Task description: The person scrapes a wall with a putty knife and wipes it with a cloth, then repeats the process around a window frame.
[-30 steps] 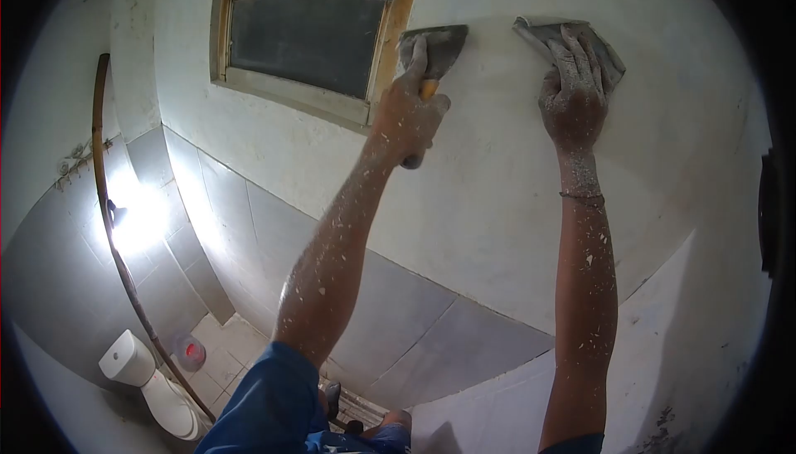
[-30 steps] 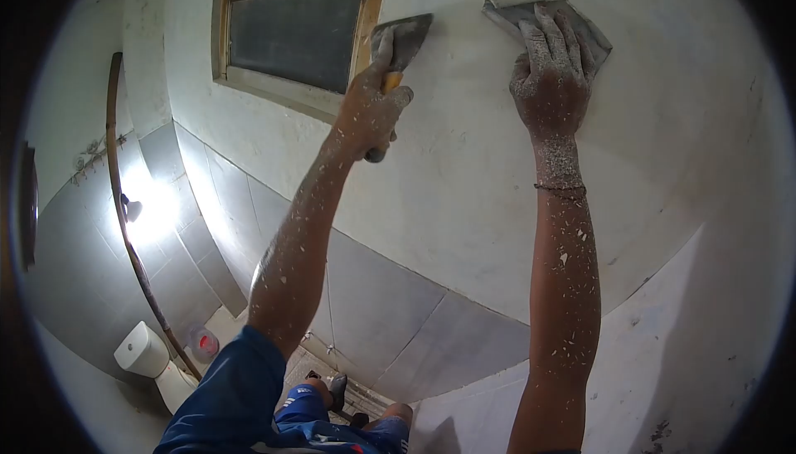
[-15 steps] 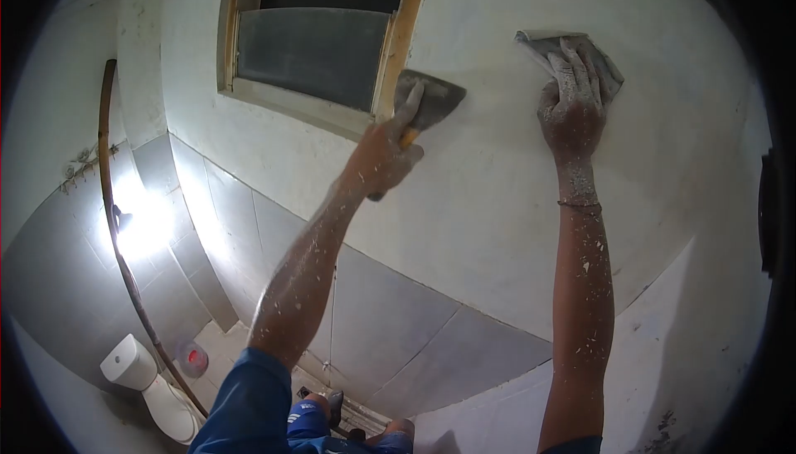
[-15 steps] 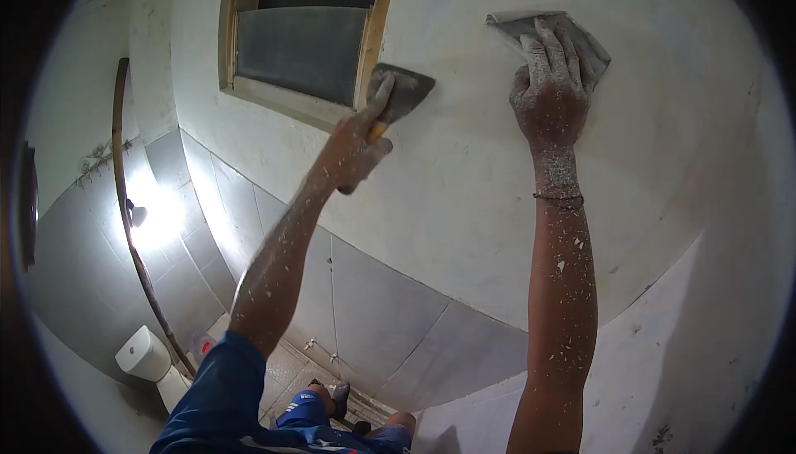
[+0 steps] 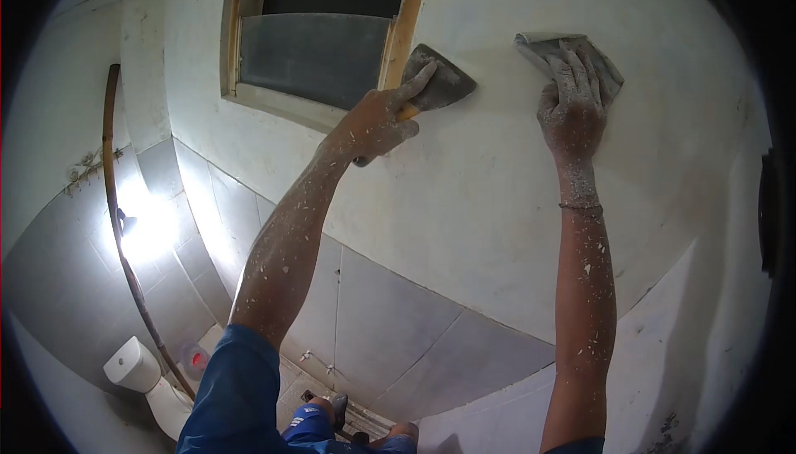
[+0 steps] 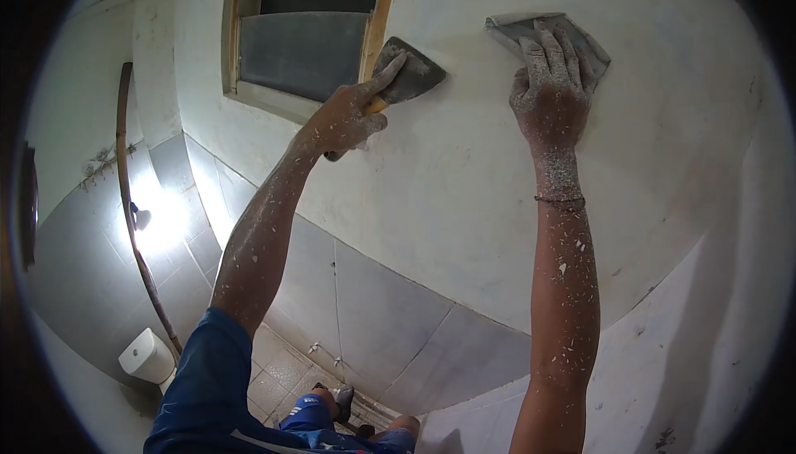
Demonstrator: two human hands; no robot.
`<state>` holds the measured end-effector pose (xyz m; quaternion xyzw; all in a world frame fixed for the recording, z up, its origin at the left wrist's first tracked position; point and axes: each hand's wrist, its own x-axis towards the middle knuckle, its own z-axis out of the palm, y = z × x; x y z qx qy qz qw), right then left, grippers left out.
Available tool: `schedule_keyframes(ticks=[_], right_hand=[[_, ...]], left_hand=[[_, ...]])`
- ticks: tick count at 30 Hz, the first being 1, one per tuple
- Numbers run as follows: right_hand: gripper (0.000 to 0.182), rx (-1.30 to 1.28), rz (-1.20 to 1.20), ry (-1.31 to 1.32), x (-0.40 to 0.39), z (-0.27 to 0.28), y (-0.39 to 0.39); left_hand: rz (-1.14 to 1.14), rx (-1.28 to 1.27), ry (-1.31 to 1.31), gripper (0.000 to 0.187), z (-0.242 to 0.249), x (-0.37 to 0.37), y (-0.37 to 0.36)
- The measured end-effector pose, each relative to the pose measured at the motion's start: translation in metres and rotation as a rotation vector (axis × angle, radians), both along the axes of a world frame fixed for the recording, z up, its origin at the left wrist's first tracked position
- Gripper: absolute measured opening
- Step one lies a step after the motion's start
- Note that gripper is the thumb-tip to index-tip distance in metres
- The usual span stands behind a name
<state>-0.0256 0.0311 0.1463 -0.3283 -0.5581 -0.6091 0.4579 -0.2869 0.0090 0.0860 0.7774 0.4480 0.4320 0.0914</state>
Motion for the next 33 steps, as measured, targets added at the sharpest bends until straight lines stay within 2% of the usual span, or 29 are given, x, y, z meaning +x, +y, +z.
schedule_keyframes(ticks=[1,3,7,10,12,16,18,22,24,25,27,28,29,31,33], right_hand=[[0.036,-0.002,0.007,0.0,0.0,-0.001,0.001],[0.037,-0.001,0.011,-0.001,0.0,-0.001,0.001],[0.037,0.002,-0.006,0.001,0.001,0.0,0.0],[0.035,-0.004,-0.001,0.002,0.001,-0.002,0.001],[0.034,-0.007,-0.023,0.007,0.002,-0.002,0.002],[0.034,-0.003,-0.03,-0.003,0.0,-0.002,-0.002],[0.035,0.0,-0.012,-0.019,0.001,0.0,-0.002],[0.035,-0.003,-0.016,-0.005,0.001,0.002,0.0],[0.036,-0.016,-0.039,0.017,0.0,-0.002,-0.001],[0.036,-0.021,-0.038,0.019,-0.001,-0.003,0.0],[0.036,-0.008,-0.032,0.005,0.0,-0.002,-0.001],[0.036,-0.008,-0.031,0.005,-0.001,-0.002,-0.001],[0.036,-0.007,-0.021,0.001,0.0,-0.004,-0.002],[0.036,0.0,-0.008,-0.011,0.0,-0.001,-0.001],[0.036,-0.017,-0.029,0.007,0.0,-0.002,-0.001]], left_hand=[[0.007,-0.002,0.0,0.085,-0.004,-0.001,0.006],[-0.05,0.215,-0.045,0.086,-0.009,0.001,0.015],[-0.001,0.136,-0.022,0.086,0.003,0.004,0.013],[0.039,0.18,-0.056,0.083,0.02,0.001,0.02],[0.033,0.333,0.023,0.082,0.024,-0.004,0.032],[0.024,0.327,-0.027,0.078,0.052,-0.006,0.021],[0.003,0.016,-0.208,0.076,0.078,-0.006,0.008],[-0.047,0.082,-0.206,0.073,0.056,-0.012,0.024],[0.027,0.378,-0.146,0.079,0.019,-0.01,0.035],[0.028,0.373,-0.143,0.079,0.009,-0.008,0.027],[-0.009,0.203,-0.155,0.08,-0.006,-0.005,0.014],[0.048,0.255,-0.098,0.082,-0.007,-0.005,0.014],[0.047,0.251,-0.102,0.082,-0.003,-0.007,0.014],[0.071,0.007,-0.14,0.083,0.022,-0.014,0.008],[0.08,0.051,-0.107,0.082,0.018,-0.021,0.015]])
